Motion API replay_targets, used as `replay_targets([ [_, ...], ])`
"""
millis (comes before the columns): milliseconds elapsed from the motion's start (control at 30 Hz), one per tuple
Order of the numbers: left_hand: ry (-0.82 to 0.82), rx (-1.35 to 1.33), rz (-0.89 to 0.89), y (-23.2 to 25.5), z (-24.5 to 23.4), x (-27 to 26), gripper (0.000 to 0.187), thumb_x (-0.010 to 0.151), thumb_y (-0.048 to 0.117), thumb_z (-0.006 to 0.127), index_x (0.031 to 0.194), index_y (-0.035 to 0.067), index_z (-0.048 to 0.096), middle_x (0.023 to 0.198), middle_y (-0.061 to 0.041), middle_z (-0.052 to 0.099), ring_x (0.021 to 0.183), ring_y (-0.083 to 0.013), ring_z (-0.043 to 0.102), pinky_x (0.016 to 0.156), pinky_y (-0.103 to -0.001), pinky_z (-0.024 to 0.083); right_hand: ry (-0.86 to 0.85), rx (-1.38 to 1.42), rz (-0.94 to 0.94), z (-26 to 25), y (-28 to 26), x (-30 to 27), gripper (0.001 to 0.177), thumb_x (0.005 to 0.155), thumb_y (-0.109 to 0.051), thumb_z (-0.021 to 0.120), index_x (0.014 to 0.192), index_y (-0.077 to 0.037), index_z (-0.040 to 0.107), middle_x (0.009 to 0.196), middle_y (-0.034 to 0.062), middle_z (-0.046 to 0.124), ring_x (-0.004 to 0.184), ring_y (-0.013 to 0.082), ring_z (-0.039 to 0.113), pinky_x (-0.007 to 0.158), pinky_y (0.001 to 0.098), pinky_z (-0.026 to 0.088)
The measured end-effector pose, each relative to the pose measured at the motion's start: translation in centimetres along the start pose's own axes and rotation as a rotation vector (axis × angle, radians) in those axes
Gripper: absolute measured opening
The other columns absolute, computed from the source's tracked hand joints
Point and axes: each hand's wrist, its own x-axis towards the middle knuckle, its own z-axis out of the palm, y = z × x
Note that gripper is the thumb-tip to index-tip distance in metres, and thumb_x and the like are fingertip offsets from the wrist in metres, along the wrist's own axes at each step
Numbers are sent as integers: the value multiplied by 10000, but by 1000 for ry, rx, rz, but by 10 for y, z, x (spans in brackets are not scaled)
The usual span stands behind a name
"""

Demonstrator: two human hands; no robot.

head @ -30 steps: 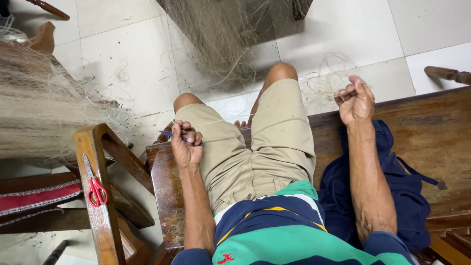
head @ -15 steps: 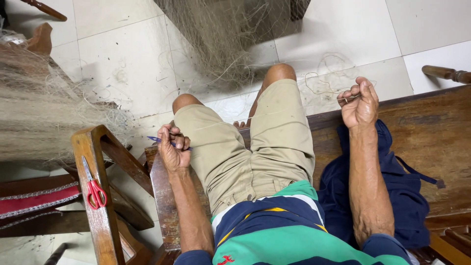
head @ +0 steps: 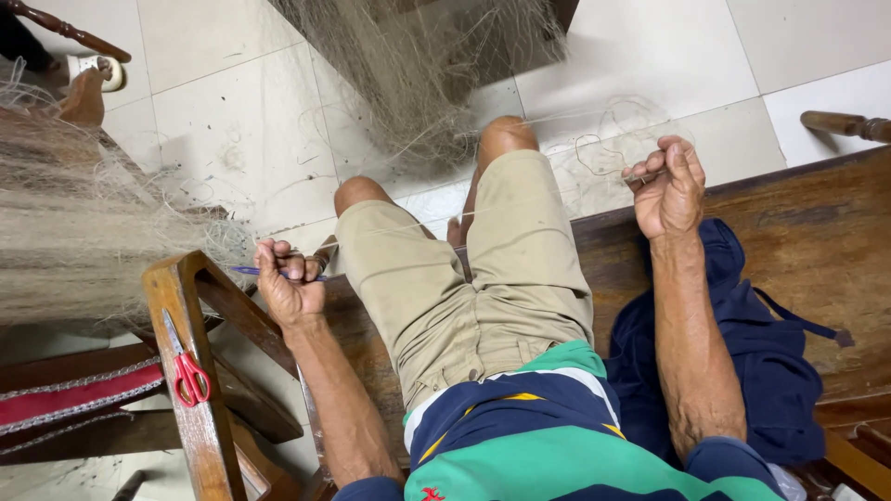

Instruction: Repairing a fine-mesh fishing net using a blue shuttle and scissors

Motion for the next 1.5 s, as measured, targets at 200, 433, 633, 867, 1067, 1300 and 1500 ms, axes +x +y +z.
replay_targets([
  [200,15,-11,15,13,-8,4,154,1250,363,711,1238,248,812,1007,58,875,535,-63,514,594,-249,369,-30,-4,-28,22,-1,1,187,1265,-286,721,1390,-147,737,939,105,775,928,305,890,1050,563,834],
  [433,47,7,9,12,-21,12,135,1249,354,727,1246,241,801,952,71,811,520,-66,492,589,-255,375,-7,-94,-70,22,4,-11,192,1273,-295,716,1409,-159,719,928,104,780,939,286,910,1043,514,854],
  [633,81,18,17,32,-13,24,133,1249,343,726,1216,239,801,926,88,789,512,-71,470,587,-269,367,-1,-91,-19,19,21,-19,210,1266,-301,717,1412,-150,713,949,117,806,954,294,922,1043,547,852],
  [867,51,32,96,73,-7,24,171,1245,376,732,1177,232,795,905,95,745,523,-47,486,584,-249,405,-17,-115,28,31,44,-14,231,1264,-289,709,1439,-138,699,964,136,810,945,310,924,1000,548,856],
  [1067,77,25,90,62,-23,21,131,1249,340,736,1227,217,774,867,67,703,510,-66,484,552,-275,425,19,-97,22,37,59,-10,219,1274,-287,672,1449,-157,694,932,109,786,889,283,895,969,533,861],
  [1300,158,139,93,51,-18,6,111,1245,307,750,1238,197,761,827,31,665,485,-81,479,533,-272,393,106,-177,12,49,75,-21,241,1255,-329,721,1439,-174,699,873,35,699,762,207,789,824,419,804],
  [1500,223,246,56,35,-1,11,108,1229,318,749,1204,214,760,816,28,662,490,-91,481,528,-271,377,142,-298,-14,52,69,-6,241,1270,-352,727,1433,-177,697,793,-40,529,644,121,622,711,353,737],
])
